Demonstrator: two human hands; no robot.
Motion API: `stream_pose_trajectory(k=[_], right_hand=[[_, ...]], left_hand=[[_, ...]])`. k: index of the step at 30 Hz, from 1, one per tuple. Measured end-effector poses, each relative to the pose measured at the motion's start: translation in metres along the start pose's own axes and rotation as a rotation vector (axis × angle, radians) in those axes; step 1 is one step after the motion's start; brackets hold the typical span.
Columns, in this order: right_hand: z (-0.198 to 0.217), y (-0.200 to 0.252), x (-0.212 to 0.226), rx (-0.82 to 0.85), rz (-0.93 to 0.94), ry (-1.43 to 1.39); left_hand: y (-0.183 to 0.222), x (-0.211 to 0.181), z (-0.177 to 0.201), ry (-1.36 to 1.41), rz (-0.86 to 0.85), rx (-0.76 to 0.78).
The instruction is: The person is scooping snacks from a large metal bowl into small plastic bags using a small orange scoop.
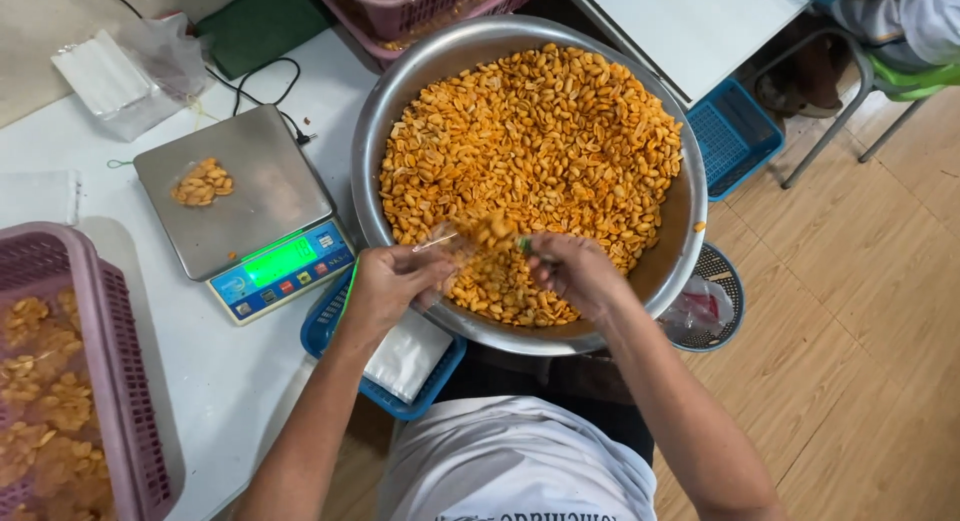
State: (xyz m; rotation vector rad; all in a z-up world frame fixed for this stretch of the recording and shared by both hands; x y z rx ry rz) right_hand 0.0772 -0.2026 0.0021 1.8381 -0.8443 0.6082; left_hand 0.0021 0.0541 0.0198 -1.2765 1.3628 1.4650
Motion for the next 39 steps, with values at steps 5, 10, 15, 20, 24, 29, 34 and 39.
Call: stream_pose_trajectory(k=[5, 10, 15, 20, 24, 29, 34, 39], right_hand=[[-0.051, 0.049, 0.050, 0.169, 0.476, 0.425], [-0.064, 0.063, 0.063, 0.194, 0.938, 0.968], [-0.058, 0.073, 0.073, 0.145, 0.934, 0.909], [-0.046, 0.070, 0.077, 0.071, 0.569, 0.456], [-0.012, 0.039, 0.064, 0.069, 0.430, 0.101], [0.016, 0.019, 0.043, 0.017, 0.336, 0.067], [0.015, 0.026, 0.016, -0.083, 0.601, 0.841], [-0.008, 0.035, -0.003, -0.146, 0.594, 1.217]], left_hand=[[-0.005, -0.005, -0.007, -0.112, -0.069, 0.111], [-0.005, -0.016, -0.034, -0.231, -0.171, 0.181], [-0.019, -0.009, -0.047, -0.323, -0.283, 0.295], [-0.031, 0.001, -0.047, -0.282, -0.223, 0.329], [-0.016, -0.005, -0.045, -0.251, -0.263, 0.258], [-0.030, -0.022, 0.015, -0.194, -0.375, -0.150], [-0.075, -0.043, 0.125, -0.766, -0.674, -0.426], [-0.101, 0.043, 0.179, -1.399, -0.604, -0.639]])
Point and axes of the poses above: each hand's wrist, its own y-axis away from the middle knuckle, its own z-axis out of the back of the hand, x = y × z, the point moved 2 cm from there along -y, towards the middle knuckle, and after that the axes turned 10 degrees about -y, right-handed, at the moved point
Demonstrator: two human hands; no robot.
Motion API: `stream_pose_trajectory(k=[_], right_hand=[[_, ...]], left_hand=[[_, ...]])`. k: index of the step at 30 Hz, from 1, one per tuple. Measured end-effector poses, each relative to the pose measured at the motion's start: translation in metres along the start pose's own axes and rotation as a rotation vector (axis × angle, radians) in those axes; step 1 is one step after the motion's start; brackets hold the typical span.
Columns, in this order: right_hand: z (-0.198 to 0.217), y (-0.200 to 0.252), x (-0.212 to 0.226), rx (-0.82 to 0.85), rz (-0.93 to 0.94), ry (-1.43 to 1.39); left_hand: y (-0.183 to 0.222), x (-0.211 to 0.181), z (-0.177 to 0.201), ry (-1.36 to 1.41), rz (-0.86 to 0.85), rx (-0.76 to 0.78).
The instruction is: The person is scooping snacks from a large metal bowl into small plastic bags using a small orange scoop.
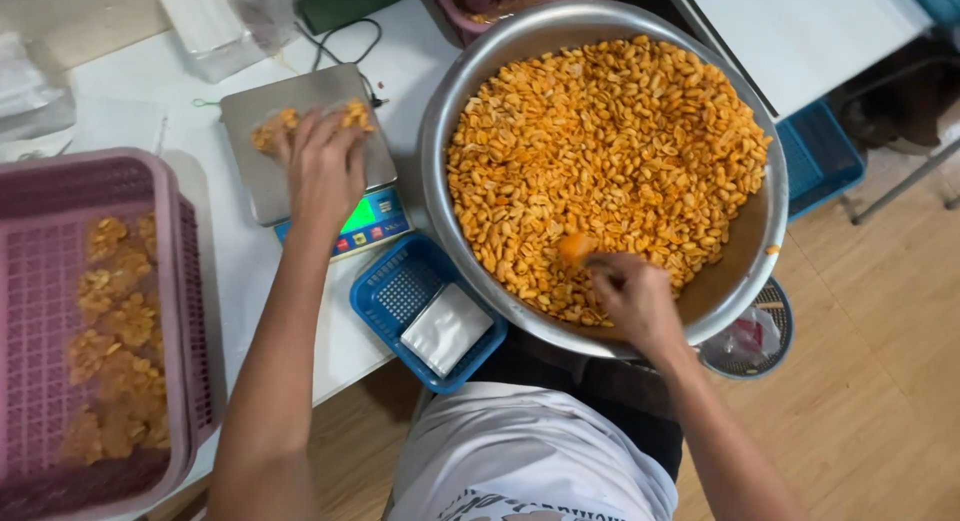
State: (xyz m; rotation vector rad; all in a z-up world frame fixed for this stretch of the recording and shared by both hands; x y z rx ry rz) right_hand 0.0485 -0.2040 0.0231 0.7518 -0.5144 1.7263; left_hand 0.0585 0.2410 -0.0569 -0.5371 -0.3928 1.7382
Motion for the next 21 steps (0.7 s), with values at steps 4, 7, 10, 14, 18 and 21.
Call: stream_pose_trajectory(k=[4, 7, 10, 14, 18, 21], right_hand=[[-0.021, 0.002, -0.028, 0.146, -0.116, -0.379], [-0.009, 0.000, -0.022, 0.170, -0.234, -0.642], [0.005, -0.003, -0.012, 0.180, -0.305, -0.741], [0.018, -0.006, -0.006, 0.191, -0.213, -0.733], [0.028, -0.008, 0.017, 0.027, -0.132, -0.807], [0.045, -0.008, 0.037, -0.005, -0.042, -0.756]], left_hand=[[0.024, 0.037, -0.001, -0.243, 0.164, -0.069], [0.032, 0.065, 0.020, -0.117, 0.167, -0.292], [0.021, 0.063, 0.048, 0.286, 0.236, -0.304], [0.024, 0.043, 0.038, 1.321, 0.711, -0.120], [0.042, -0.080, 0.088, 1.261, 0.477, 0.103], [0.049, -0.161, 0.107, 1.128, 0.135, 0.426]])
Point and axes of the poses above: each hand's wrist, its own y-axis away from the middle knuckle, its own z-axis out of the back of the hand, x = y × z, the point moved 2 cm from there along -y, towards the middle knuckle, and after that the axes turned 10 degrees about -y, right-handed, at the moved point
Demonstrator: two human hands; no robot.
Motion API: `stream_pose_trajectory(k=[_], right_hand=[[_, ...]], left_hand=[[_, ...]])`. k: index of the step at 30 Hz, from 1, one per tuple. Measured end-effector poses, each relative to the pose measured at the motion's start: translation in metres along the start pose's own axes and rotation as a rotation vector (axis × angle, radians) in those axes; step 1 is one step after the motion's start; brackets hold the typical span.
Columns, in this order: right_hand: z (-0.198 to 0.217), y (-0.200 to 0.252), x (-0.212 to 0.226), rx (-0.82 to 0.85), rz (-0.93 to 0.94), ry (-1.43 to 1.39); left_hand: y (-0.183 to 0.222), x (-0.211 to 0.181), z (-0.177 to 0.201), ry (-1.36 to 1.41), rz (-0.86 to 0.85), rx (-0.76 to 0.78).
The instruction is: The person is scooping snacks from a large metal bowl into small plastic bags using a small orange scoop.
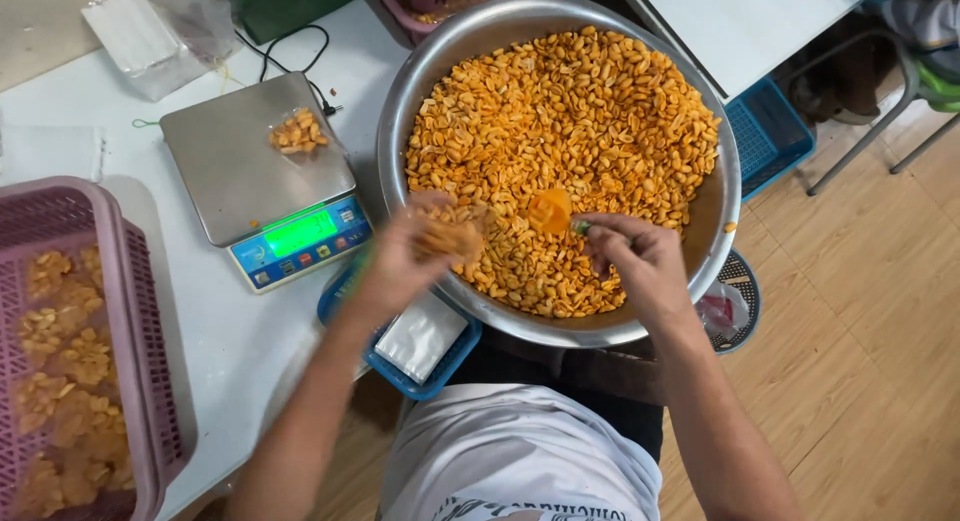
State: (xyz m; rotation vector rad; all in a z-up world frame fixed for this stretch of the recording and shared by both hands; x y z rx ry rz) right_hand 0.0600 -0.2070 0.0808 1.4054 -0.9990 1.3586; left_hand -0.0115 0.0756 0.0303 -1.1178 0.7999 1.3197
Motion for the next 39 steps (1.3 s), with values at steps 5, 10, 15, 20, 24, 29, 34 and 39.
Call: stream_pose_trajectory(k=[5, 10, 15, 20, 24, 29, 34, 39], right_hand=[[0.001, 0.006, 0.019, -0.029, 0.038, -0.071], [0.014, 0.000, -0.010, -0.064, -0.088, -0.344], [0.028, 0.009, -0.010, -0.126, -0.127, -0.243], [0.044, 0.021, -0.028, -0.160, -0.095, 0.041], [0.047, 0.025, -0.040, -0.155, -0.092, 0.140], [0.049, 0.008, -0.022, -0.061, -0.183, 0.802], [0.099, -0.019, -0.081, -0.543, 0.337, 1.681], [0.072, -0.003, -0.088, 0.037, -0.243, 1.318]], left_hand=[[-0.004, -0.018, -0.053, -0.057, 0.158, 0.254], [0.010, -0.009, -0.053, 0.137, 0.119, 0.168], [0.065, -0.006, 0.020, 0.512, 0.216, -0.107], [0.234, 0.069, 0.213, -0.320, 0.674, -0.277], [0.289, 0.099, 0.269, -0.840, 0.925, -0.373], [0.178, 0.041, 0.172, -1.284, 0.012, -0.704], [0.098, 0.098, 0.017, -0.787, 0.351, -0.110], [0.077, 0.120, -0.001, -0.851, 0.446, 0.171]])
Point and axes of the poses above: each hand's wrist, its own y-axis away from the middle knuckle, its own z-axis out of the back of the hand, x = y × z, the point moved 2 cm from there along -y, towards the middle knuckle, and after that the axes turned 10 degrees about -y, right-handed, at the moved point
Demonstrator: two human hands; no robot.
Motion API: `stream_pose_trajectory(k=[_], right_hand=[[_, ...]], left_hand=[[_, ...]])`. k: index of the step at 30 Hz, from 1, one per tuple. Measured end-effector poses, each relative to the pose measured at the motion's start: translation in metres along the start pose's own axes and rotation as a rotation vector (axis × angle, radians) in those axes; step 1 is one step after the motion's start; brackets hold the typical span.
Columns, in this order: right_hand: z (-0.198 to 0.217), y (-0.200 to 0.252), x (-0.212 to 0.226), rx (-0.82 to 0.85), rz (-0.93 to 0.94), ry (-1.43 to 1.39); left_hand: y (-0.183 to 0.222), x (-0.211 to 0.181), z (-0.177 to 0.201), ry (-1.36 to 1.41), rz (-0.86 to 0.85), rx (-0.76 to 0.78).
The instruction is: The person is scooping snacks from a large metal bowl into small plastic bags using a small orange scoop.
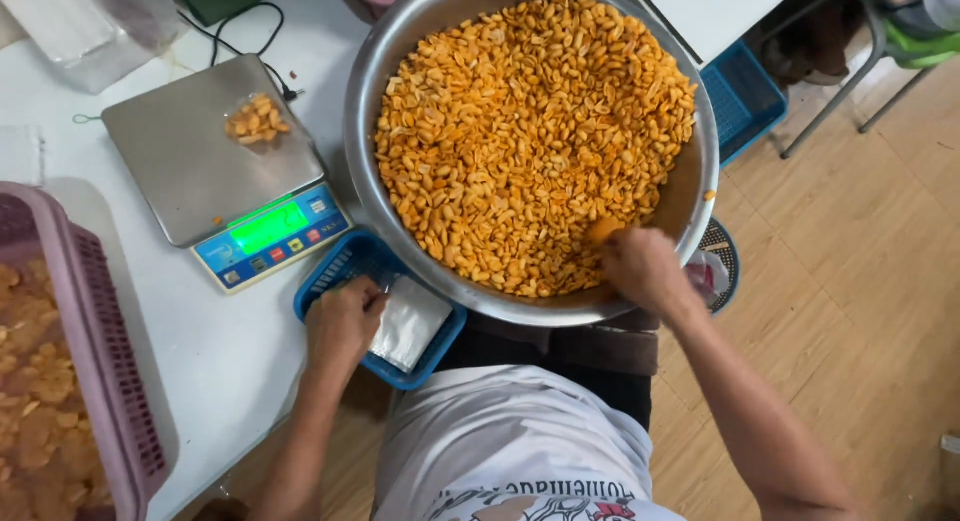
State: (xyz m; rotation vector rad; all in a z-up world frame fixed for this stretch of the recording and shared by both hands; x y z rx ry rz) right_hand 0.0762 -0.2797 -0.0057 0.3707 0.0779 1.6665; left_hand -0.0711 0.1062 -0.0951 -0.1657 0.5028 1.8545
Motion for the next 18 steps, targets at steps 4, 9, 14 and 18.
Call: stream_pose_trajectory(k=[4, 9, 14, 18], right_hand=[[0.012, 0.029, 0.049, 0.211, -0.093, -0.338], [-0.008, 0.027, 0.062, 0.301, -0.106, -1.027], [-0.031, 0.018, 0.080, 0.392, -0.323, -1.420], [-0.037, 0.007, 0.068, 0.421, -0.328, -1.550]], left_hand=[[0.011, 0.001, 0.033, 0.028, -0.023, -0.009], [0.018, 0.002, 0.056, 1.135, 0.060, -0.072], [0.023, -0.025, 0.067, 1.224, 0.018, -0.092], [0.025, -0.049, 0.114, 0.691, -0.157, -0.379]])
Point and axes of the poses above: each hand's wrist, its own y-axis away from the middle knuckle, its own z-axis out of the back of the hand, x = y × z, the point moved 2 cm from there along -y, towards the middle knuckle, and after that the axes turned 10 degrees about -y, right-handed, at the moved point
